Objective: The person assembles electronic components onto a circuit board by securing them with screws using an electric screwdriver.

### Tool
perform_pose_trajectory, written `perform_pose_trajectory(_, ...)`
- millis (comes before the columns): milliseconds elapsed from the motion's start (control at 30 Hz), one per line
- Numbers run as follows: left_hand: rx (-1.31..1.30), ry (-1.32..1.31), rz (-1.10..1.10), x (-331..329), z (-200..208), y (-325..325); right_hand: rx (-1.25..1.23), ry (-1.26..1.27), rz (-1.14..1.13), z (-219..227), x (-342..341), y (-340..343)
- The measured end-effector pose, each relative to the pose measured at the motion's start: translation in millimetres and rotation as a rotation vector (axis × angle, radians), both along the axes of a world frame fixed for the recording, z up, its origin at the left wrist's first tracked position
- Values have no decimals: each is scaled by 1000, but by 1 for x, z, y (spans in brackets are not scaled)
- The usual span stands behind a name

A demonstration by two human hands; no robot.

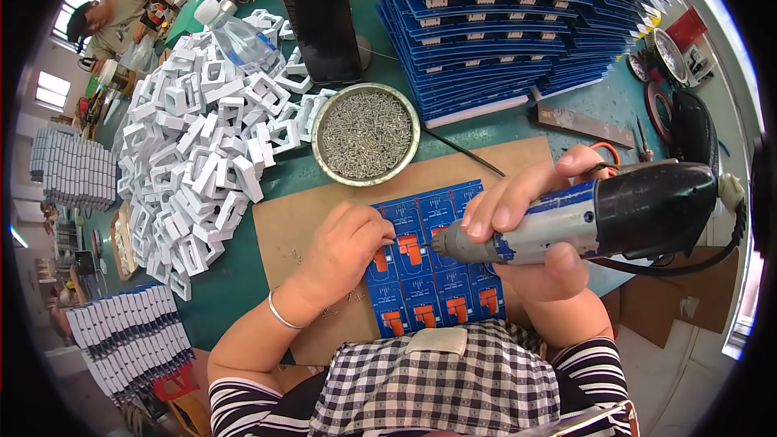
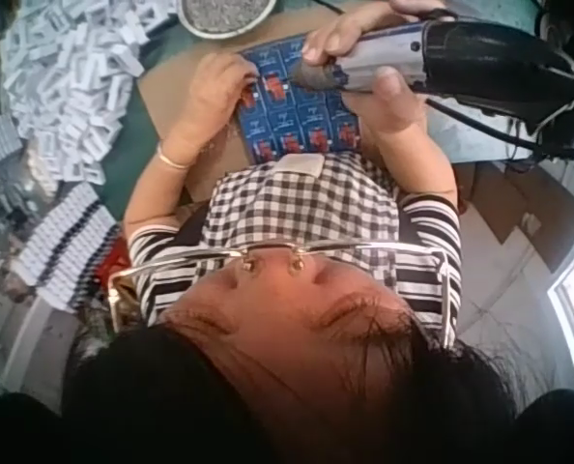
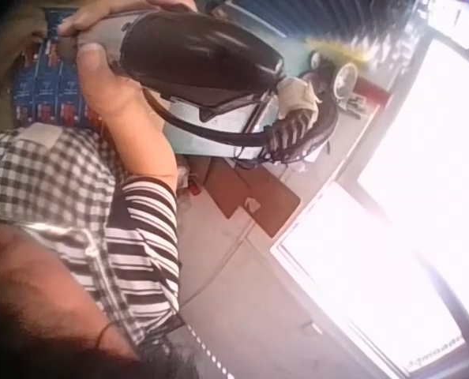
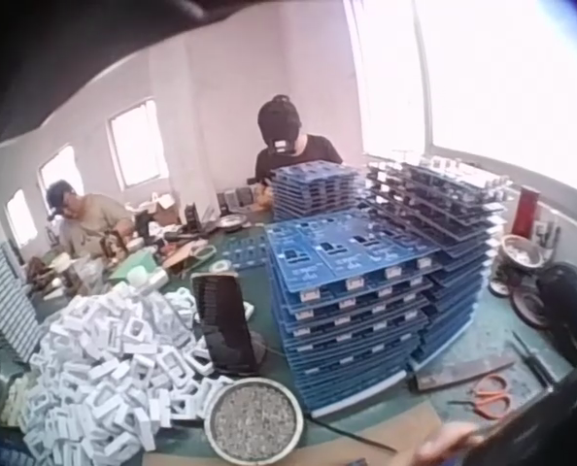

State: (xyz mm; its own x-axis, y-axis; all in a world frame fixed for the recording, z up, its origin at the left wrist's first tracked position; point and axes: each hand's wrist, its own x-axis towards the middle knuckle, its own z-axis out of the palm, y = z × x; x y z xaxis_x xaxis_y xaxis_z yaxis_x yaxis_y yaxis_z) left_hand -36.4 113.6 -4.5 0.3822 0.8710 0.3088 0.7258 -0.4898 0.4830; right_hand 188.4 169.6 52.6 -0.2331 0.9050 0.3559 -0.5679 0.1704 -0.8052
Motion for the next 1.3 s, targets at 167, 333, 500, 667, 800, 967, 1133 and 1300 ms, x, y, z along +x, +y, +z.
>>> perform_pose_trajectory(167,-3,0,-5,1,-2,0,-23,105,155,-3,3,2)
perform_pose_trajectory(333,1,23,-1,2,-1,1,90,93,177,-13,0,8)
perform_pose_trajectory(500,-16,39,12,4,3,5,60,-31,105,-3,-15,4)
perform_pose_trajectory(667,12,-16,-19,-3,-6,6,239,-110,285,-14,-26,20)
perform_pose_trajectory(800,17,-22,-16,-4,-10,5,277,-178,295,-5,-30,20)
perform_pose_trajectory(967,13,-28,-27,-5,-10,5,353,-251,291,-11,-29,27)
perform_pose_trajectory(1133,20,-36,-28,-6,-9,6,414,-410,216,-9,-28,22)
perform_pose_trajectory(1300,14,-33,-30,-5,-7,7,338,-392,235,-5,-26,20)
